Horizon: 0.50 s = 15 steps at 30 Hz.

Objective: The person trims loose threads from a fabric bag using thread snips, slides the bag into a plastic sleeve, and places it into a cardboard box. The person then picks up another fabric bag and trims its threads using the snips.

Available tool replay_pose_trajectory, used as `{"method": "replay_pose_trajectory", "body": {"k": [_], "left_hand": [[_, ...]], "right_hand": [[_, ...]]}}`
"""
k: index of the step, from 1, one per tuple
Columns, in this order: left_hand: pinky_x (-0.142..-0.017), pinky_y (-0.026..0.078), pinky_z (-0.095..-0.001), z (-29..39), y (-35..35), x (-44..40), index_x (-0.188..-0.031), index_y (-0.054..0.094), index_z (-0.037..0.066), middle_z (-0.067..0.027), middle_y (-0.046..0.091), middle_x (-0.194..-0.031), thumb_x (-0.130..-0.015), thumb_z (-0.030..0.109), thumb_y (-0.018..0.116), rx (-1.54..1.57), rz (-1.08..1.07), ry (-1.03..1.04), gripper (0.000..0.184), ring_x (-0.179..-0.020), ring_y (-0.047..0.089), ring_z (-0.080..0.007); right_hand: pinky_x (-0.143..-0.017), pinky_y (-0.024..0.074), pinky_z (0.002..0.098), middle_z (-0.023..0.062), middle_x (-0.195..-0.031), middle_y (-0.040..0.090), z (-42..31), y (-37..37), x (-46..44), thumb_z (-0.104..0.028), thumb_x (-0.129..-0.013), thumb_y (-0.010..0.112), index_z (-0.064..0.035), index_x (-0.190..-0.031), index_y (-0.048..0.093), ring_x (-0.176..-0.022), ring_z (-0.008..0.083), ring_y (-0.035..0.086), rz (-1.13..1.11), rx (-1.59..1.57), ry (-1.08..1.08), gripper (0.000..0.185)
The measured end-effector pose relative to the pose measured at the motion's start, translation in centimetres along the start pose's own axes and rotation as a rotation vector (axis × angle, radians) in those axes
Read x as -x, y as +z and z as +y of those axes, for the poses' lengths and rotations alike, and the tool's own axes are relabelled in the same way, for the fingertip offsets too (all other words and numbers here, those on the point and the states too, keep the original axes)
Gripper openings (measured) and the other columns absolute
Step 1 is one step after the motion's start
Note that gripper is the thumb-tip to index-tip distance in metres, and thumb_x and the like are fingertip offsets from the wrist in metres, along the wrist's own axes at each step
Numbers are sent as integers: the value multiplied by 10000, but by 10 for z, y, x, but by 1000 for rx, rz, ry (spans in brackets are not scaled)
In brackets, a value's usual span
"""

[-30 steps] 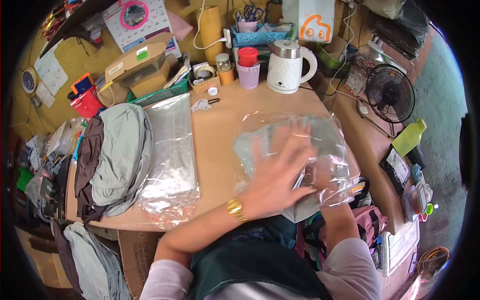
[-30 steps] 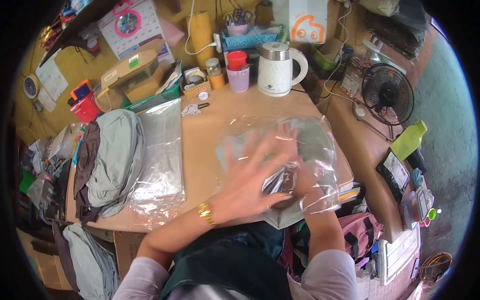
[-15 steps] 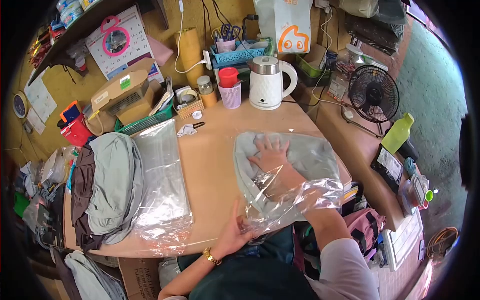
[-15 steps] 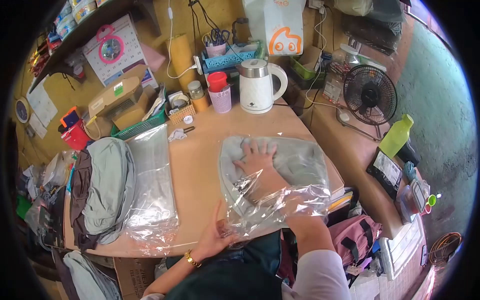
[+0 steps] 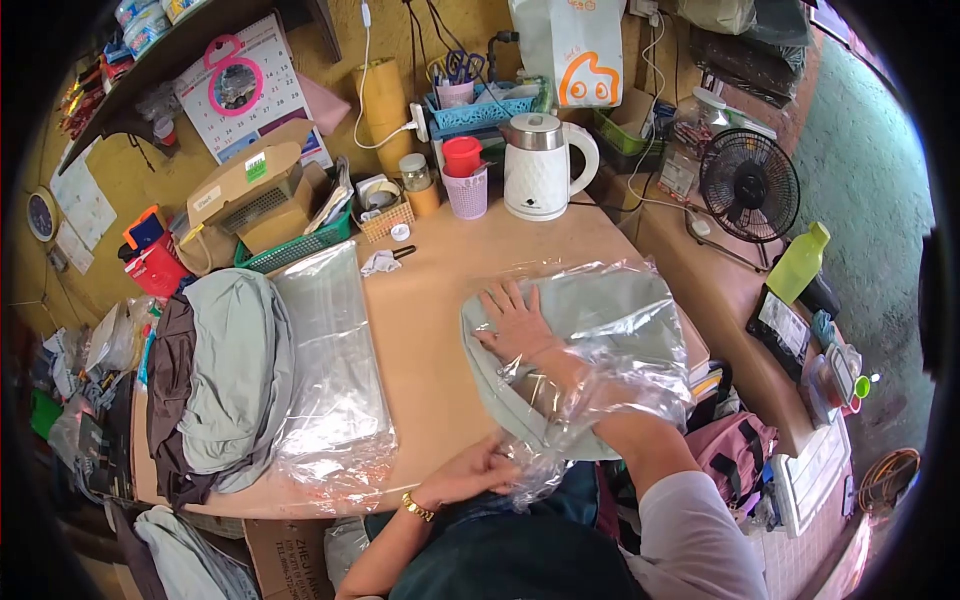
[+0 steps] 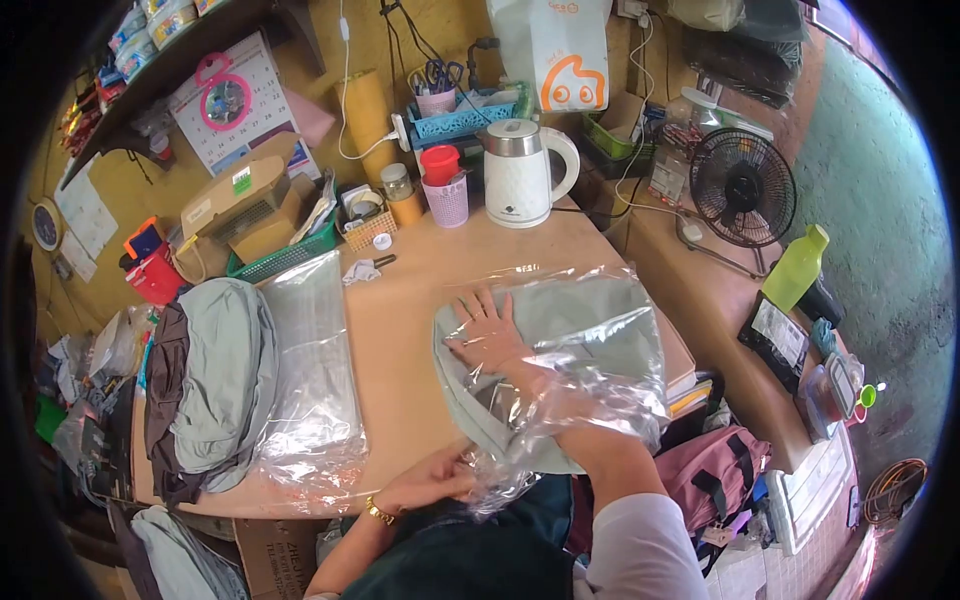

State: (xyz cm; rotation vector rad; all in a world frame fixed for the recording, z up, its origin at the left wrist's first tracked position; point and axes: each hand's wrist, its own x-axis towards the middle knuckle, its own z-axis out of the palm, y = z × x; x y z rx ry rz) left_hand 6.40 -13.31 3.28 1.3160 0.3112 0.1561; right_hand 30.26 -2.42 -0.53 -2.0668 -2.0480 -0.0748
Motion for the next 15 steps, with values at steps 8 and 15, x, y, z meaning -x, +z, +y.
{"method": "replay_pose_trajectory", "body": {"k": [8,15], "left_hand": [[-754,514,-252,-5,-32,27,-1408,362,28,-87,632,-1079,-937,159,628,67,-74,-278,557,-883,636,-137],[-829,534,-327,-6,-54,24,-1477,168,55,-184,612,-1136,-833,23,701,138,797,126,837,-996,635,-223]], "right_hand": [[-1107,66,664,169,-1557,205,-33,-8,30,-596,-895,458,-92,-1491,274,-1446,391,116,-102,-57,-30,802],[-1098,99,666,188,-1543,237,-76,-8,87,-539,-930,438,-75,-1437,392,-1429,352,227,-169,-622,-394,689]]}}
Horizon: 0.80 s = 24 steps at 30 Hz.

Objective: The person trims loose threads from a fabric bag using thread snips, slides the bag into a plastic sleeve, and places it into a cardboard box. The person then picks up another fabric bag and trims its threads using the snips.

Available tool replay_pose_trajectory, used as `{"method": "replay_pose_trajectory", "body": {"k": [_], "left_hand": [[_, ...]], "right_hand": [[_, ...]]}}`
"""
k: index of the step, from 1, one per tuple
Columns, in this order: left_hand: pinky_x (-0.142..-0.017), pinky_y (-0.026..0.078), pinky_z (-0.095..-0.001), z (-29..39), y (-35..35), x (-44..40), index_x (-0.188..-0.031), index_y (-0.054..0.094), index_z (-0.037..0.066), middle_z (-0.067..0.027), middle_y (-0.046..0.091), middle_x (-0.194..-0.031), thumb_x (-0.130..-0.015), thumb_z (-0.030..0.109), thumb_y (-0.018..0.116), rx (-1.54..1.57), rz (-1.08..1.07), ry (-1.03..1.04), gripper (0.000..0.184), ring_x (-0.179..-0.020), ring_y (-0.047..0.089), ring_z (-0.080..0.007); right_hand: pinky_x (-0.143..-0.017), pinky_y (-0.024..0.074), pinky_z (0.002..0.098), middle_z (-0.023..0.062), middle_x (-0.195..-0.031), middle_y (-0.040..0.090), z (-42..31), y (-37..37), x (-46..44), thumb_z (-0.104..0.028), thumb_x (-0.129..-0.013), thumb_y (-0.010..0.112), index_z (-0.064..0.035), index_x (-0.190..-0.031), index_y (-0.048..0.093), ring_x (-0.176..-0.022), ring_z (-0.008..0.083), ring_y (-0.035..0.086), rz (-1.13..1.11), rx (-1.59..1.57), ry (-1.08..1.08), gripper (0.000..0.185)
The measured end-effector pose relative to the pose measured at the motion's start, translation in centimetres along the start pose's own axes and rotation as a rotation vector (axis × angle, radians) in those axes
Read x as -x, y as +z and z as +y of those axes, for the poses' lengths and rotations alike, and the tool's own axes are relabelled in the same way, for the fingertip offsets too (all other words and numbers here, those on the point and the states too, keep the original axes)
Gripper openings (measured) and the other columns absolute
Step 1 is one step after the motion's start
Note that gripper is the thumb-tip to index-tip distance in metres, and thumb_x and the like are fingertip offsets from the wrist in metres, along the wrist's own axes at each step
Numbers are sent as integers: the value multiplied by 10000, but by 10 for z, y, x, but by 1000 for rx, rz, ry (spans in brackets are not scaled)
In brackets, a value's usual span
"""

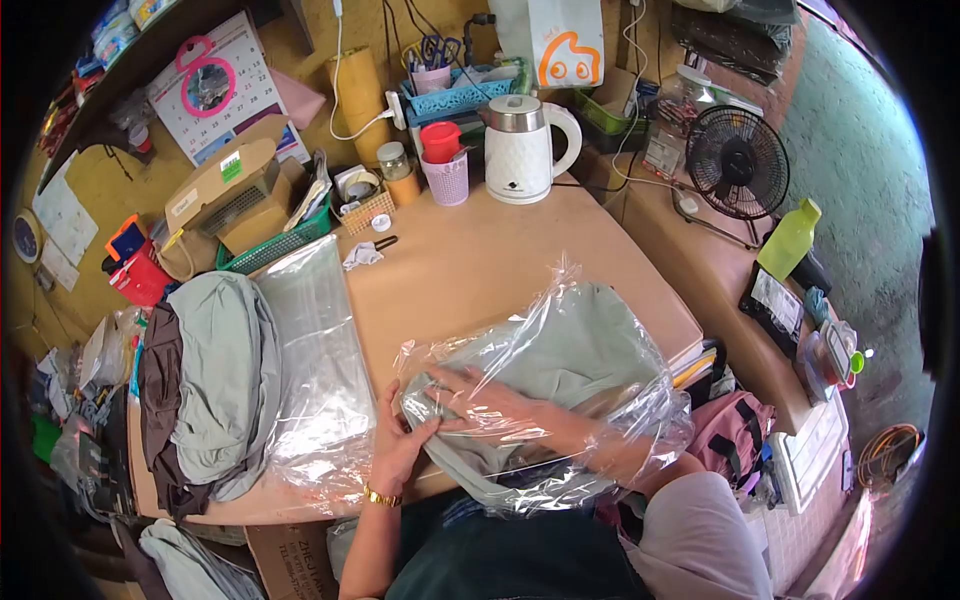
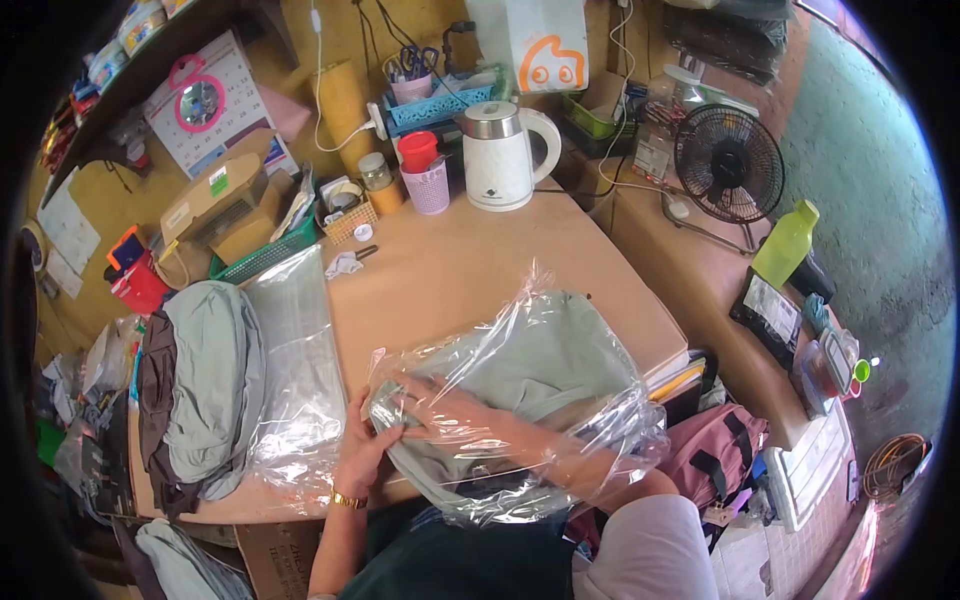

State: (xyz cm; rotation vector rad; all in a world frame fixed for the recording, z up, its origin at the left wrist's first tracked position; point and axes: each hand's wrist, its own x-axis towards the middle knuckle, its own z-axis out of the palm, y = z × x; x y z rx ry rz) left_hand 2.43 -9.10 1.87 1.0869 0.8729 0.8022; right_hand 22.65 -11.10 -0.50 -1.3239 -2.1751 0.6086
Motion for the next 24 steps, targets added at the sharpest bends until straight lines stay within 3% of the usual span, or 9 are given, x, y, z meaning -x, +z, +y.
{"method": "replay_pose_trajectory", "body": {"k": [2,4,6,9,10,14,19,22,24], "left_hand": [[-928,510,-369,9,-3,11,-1481,160,42,-192,556,-1256,-777,-3,755,-74,-16,5,922,-1091,604,-249],[-908,517,-348,2,-11,17,-1472,169,48,-183,584,-1199,-778,-12,749,-40,9,26,906,-1043,620,-234],[-888,524,-328,-5,-11,21,-1463,177,54,-174,613,-1143,-778,-22,743,1,37,43,891,-994,637,-220],[-939,503,-346,-12,-5,20,-1439,206,5,-162,544,-1260,-769,45,780,-27,87,67,883,-1114,575,-235],[-939,503,-346,-9,-3,16,-1439,206,5,-162,544,-1260,-769,45,780,-29,86,65,883,-1114,575,-235],[-960,482,-345,-8,-1,5,-1366,327,5,-141,552,-1235,-769,57,793,3,204,56,759,-1143,548,-211],[-882,532,-342,0,-3,6,-1292,430,-24,-132,615,-1129,-828,134,757,-46,159,-13,589,-1021,621,-210],[-705,588,-351,3,-10,0,-1178,531,-25,-118,662,-1045,-939,309,626,260,265,-243,421,-831,674,-191],[-715,585,-348,-2,-17,-5,-1128,565,-15,-115,670,-1030,-944,315,617,264,297,-210,381,-835,673,-185]], "right_hand": [[-1116,113,635,209,-1525,269,16,-36,22,-508,-927,467,-39,-1423,403,-1417,336,269,-159,419,125,685],[-1137,131,593,225,-1514,285,12,-85,32,-487,-902,519,-19,-1385,442,-1421,347,254,-149,708,613,678],[-1149,144,564,237,-1491,314,55,-100,63,-496,-873,549,-20,-1368,457,-1412,365,257,311,698,587,693],[-1146,154,558,243,-1462,342,83,-82,63,-505,-857,573,-21,-1356,467,-1392,392,271,334,823,409,703],[-1117,168,604,245,-1436,359,85,-83,62,-485,-855,594,-78,-1375,468,-1374,407,279,398,448,210,673],[-1026,161,736,237,-1467,308,41,-93,51,-518,-821,627,-221,-1376,490,-1375,488,219,269,760,485,644],[-1044,164,728,250,-1494,245,68,-81,40,-565,-808,622,-191,-1411,443,-1397,525,138,209,684,478,732],[-1067,143,698,264,-1493,233,78,-80,29,-617,-837,560,-126,-1393,447,-1388,543,135,350,280,72,750],[-1058,149,712,276,-1494,216,47,-84,32,-590,-822,600,-106,-1367,470,-1370,563,153,287,416,282,741]]}}
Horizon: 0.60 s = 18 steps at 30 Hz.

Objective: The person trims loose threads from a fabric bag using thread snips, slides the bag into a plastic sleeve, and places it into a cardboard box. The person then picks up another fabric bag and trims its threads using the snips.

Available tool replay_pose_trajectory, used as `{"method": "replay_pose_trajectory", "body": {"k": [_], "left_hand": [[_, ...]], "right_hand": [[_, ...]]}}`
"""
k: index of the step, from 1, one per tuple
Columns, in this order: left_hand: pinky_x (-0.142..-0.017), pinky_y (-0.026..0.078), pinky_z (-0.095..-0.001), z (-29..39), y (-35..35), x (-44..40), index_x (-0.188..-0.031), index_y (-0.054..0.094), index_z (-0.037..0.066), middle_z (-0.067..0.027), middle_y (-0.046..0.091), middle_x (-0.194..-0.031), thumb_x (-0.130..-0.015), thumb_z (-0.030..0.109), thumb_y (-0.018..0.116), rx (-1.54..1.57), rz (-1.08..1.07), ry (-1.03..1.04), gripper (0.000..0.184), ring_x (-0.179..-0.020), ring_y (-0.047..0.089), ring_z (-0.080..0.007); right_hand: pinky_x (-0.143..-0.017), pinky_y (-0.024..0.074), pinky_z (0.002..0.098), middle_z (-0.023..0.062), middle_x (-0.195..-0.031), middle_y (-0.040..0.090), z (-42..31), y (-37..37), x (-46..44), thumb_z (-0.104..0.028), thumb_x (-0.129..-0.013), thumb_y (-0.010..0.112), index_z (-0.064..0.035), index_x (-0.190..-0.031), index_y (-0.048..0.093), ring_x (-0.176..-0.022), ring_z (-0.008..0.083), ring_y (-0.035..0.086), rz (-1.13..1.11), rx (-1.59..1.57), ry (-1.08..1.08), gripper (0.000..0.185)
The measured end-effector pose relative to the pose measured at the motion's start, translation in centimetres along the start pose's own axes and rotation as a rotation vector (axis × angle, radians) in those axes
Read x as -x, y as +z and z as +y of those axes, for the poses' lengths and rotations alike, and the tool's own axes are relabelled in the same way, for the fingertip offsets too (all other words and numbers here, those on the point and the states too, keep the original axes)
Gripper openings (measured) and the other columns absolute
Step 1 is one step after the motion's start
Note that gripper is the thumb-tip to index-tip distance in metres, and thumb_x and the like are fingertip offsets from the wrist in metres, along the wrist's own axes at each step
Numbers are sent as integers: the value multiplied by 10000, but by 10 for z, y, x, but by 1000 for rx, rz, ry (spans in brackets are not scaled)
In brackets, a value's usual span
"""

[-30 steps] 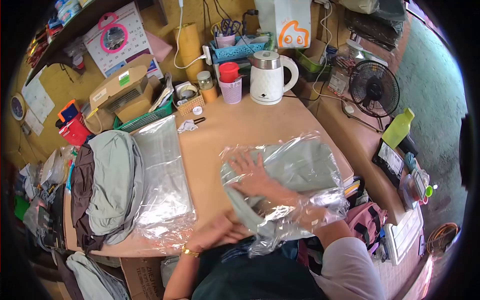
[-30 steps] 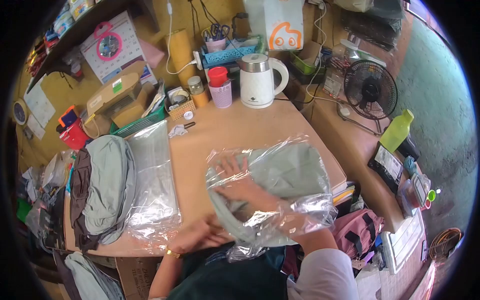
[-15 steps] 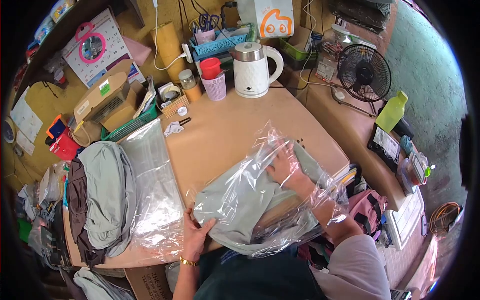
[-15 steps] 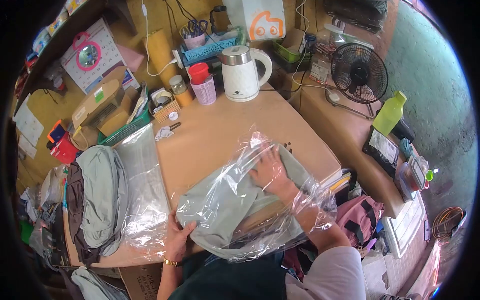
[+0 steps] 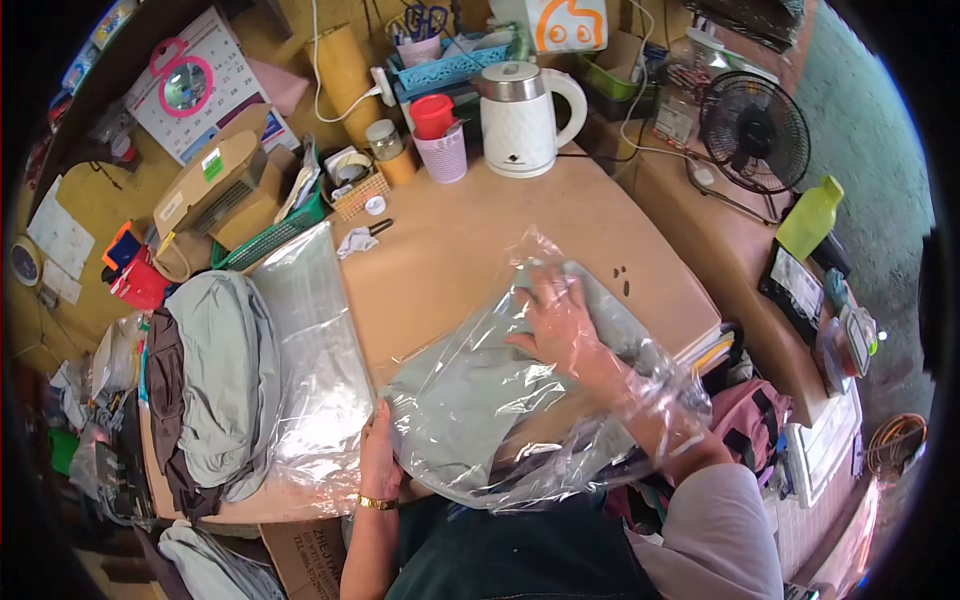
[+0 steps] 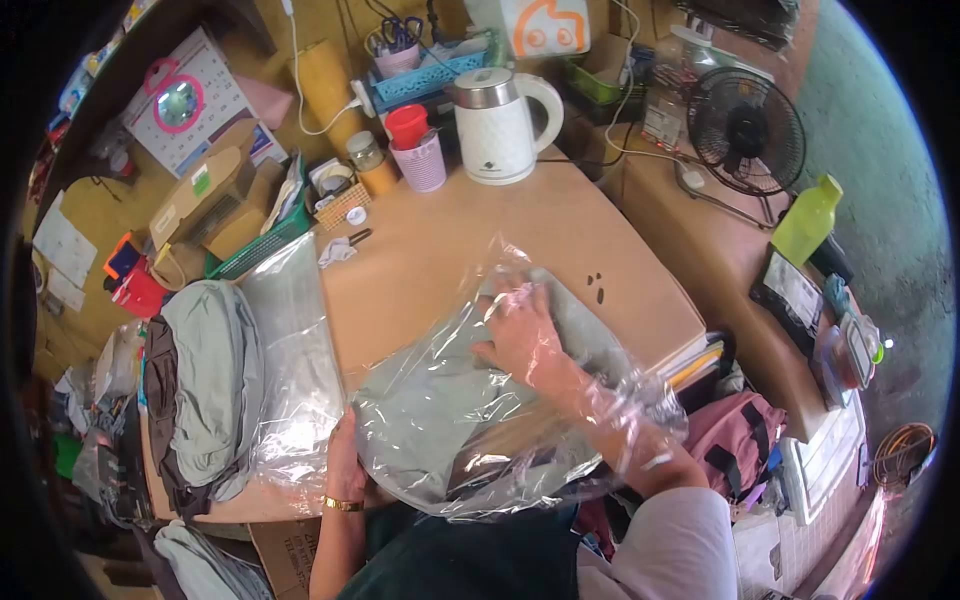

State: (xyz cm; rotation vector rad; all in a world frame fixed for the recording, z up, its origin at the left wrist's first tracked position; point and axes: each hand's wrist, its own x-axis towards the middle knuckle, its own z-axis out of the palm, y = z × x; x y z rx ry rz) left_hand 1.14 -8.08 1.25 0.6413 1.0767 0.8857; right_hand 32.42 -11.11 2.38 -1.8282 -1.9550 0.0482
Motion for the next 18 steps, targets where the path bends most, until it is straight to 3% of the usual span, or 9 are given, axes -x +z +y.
{"method": "replay_pose_trajectory", "body": {"k": [1,2,5,8,11,14,17,18], "left_hand": [[-725,583,-346,-2,-2,-2,-1079,599,-4,-111,677,-1016,-948,321,609,12,11,23,351,-840,671,-179],[-725,583,-346,-4,-4,-3,-1079,599,-4,-111,677,-1016,-948,321,609,12,22,20,351,-840,671,-179],[-744,577,-343,-10,-3,-4,-1012,640,9,-94,690,-953,-962,306,589,-78,83,85,306,-842,670,-173],[-752,573,-350,-13,-8,-2,-973,663,21,-77,695,-923,-963,268,592,62,23,91,257,-835,664,-162],[-728,576,-329,-14,-21,-3,-1032,644,26,-69,696,-960,-955,234,607,14,-37,109,225,-814,656,-138],[-698,572,-250,4,-16,9,-1140,581,33,-27,669,-948,-934,183,635,-106,-195,-16,260,-795,650,-98],[-693,572,-233,7,-17,5,-1128,587,40,-6,656,-903,-928,164,639,-212,-256,-43,241,-785,649,-92],[-786,563,-273,9,-16,6,-1211,537,33,-38,650,-1028,-935,169,629,-199,-317,-48,320,-888,643,-117]], "right_hand": [[-1049,155,726,288,-1494,198,-12,-9,5,-562,-807,641,-85,-1342,493,-1352,583,170,-82,187,184,731],[-1030,150,745,263,-1528,147,-16,-2,10,-618,-840,563,-142,-1381,465,-1357,576,166,-139,205,264,727],[-1042,100,740,218,-1570,102,-8,8,6,-707,-843,460,-221,-1477,344,-1396,538,95,-209,189,320,807],[-1054,95,731,199,-1577,100,14,4,-21,-745,-825,436,-267,-1491,308,-1411,516,83,-319,216,285,830],[-1066,97,721,193,-1582,87,23,5,-32,-760,-827,404,-272,-1511,251,-1422,495,81,-333,215,247,854],[-1076,98,709,181,-1588,76,34,15,-46,-762,-834,382,-275,-1521,214,-1427,484,74,-316,282,281,859],[-1079,89,709,172,-1591,77,30,16,-66,-742,-852,373,-247,-1523,219,-1426,487,77,-315,229,352,848],[-1079,89,709,172,-1591,77,29,21,-68,-742,-852,373,-247,-1523,219,-1426,487,77,-320,229,331,848]]}}
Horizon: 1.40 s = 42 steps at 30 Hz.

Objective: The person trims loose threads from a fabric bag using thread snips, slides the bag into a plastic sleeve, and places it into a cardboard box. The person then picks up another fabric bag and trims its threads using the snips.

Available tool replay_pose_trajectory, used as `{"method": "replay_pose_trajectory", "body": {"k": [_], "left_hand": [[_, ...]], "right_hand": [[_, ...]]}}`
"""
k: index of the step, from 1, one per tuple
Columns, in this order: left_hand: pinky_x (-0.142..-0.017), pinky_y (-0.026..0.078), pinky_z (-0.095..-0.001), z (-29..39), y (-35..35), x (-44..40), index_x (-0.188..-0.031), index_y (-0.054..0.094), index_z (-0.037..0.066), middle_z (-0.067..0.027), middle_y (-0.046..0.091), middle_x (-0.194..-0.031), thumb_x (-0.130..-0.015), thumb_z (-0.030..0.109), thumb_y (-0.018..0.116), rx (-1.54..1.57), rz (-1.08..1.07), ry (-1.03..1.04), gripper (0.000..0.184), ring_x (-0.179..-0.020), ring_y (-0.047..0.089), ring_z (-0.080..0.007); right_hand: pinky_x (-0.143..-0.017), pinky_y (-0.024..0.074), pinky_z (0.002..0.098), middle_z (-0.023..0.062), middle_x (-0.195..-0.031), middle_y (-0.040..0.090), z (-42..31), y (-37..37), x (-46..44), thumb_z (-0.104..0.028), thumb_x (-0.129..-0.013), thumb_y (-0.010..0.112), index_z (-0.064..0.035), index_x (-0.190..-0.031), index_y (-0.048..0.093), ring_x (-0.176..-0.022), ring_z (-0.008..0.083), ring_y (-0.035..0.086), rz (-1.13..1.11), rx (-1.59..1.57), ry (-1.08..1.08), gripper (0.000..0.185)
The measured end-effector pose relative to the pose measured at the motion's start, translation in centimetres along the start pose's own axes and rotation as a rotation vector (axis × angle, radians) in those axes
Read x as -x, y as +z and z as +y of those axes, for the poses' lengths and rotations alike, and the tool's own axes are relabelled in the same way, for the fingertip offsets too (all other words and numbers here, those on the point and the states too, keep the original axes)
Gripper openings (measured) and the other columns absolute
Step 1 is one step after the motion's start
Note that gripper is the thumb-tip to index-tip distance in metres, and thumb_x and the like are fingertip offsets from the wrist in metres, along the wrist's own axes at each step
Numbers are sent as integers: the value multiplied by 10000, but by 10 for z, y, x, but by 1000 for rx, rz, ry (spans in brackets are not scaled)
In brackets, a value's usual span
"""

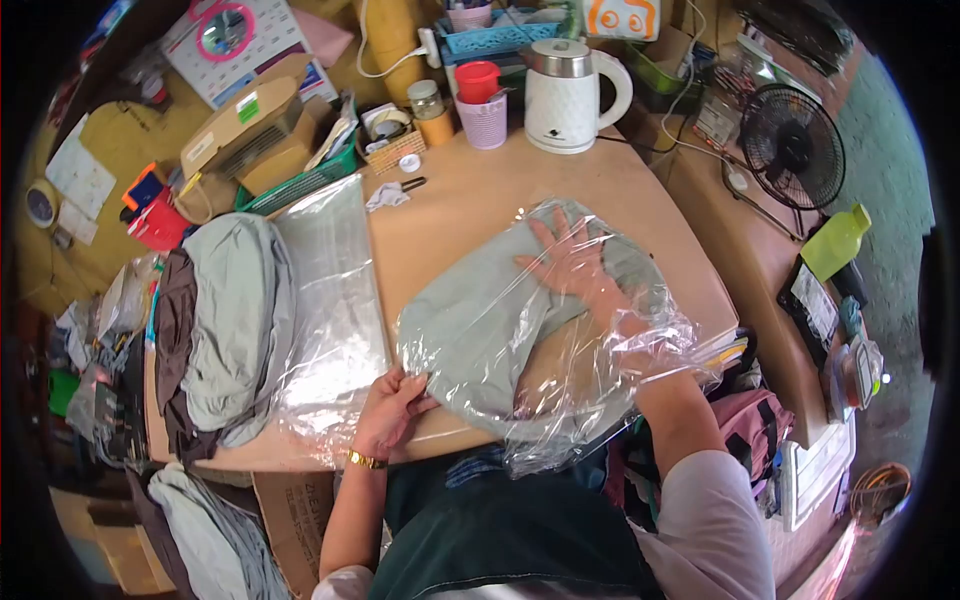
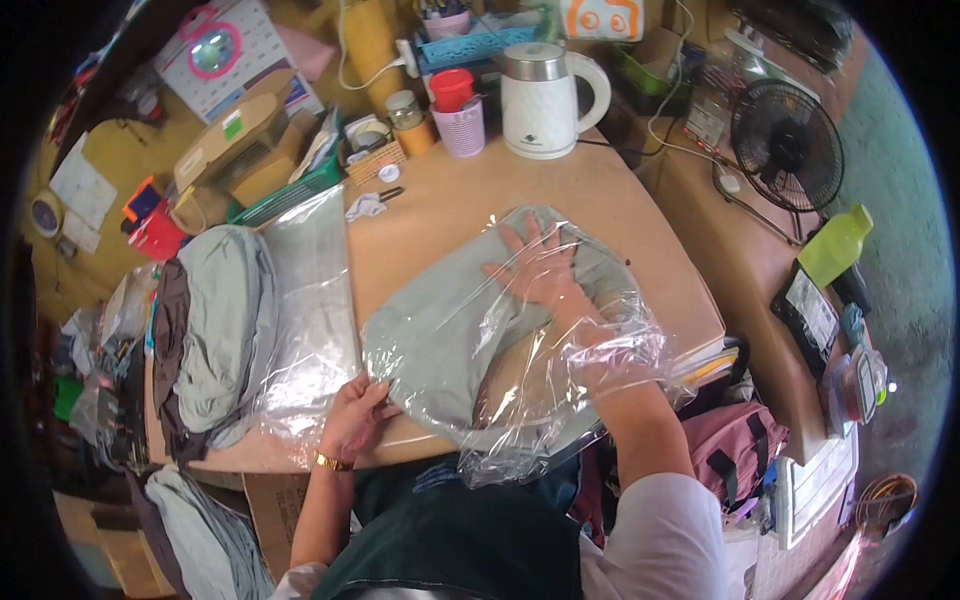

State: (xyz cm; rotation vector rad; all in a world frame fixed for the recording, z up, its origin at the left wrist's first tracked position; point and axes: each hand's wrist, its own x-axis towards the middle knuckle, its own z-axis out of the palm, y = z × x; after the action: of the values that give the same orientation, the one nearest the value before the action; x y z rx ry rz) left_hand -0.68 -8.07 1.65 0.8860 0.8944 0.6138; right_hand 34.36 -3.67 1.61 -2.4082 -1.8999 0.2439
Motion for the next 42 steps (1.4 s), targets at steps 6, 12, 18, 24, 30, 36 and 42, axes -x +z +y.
{"method": "replay_pose_trajectory", "body": {"k": [6,12,18,24,30,36,42], "left_hand": [[-974,471,-362,22,9,-18,-1388,323,-21,-146,532,-1295,-931,218,639,169,97,161,605,-1152,557,-193],[-781,527,-281,36,-4,-65,-1262,489,-43,-119,629,-1108,-896,169,677,-246,214,145,462,-928,625,-135],[-674,499,-240,39,-28,-72,-1154,602,-20,-35,671,-923,-870,64,673,-329,152,284,304,-757,605,-88],[-717,506,-247,31,-31,-65,-1172,583,-16,-52,668,-946,-863,38,679,-262,181,228,328,-800,613,-100],[-728,510,-251,28,-37,-63,-1184,564,-27,-66,665,-971,-854,17,685,-190,223,232,354,-850,616,-115],[-647,467,-241,59,-34,-46,-1154,591,-23,-45,640,-858,-864,247,723,-568,88,134,417,-788,584,-106],[-624,430,-262,94,-31,-46,-1032,666,-32,-50,645,-867,-816,522,703,-916,-26,-130,596,-717,544,-95]], "right_hand": [[-1063,99,728,147,-1572,177,-23,-4,77,-618,-891,440,-188,-1490,293,-1436,410,155,24,25,-274,752],[-1080,104,704,113,-1568,213,-22,14,169,-520,-872,526,-219,-1479,323,-1445,339,189,17,47,-543,708],[-1152,141,551,101,-1509,324,14,35,136,-450,-847,566,-187,-1433,371,-1428,283,232,-118,-522,-515,672],[-933,376,432,84,-1043,565,-8,16,117,-220,-711,732,-120,-1050,629,-984,304,545,324,-312,-760,368],[-935,354,424,43,-978,533,3,28,108,-169,-698,702,-186,-1016,666,-1006,268,498,110,-520,-704,320],[-970,345,480,102,-1090,517,-4,10,115,-209,-721,722,-165,-1149,677,-1061,307,481,111,-260,-792,433],[-1124,189,587,189,-1529,248,-11,-22,201,-469,-791,666,-164,-1419,442,-1404,385,240,-119,-5,-731,733]]}}
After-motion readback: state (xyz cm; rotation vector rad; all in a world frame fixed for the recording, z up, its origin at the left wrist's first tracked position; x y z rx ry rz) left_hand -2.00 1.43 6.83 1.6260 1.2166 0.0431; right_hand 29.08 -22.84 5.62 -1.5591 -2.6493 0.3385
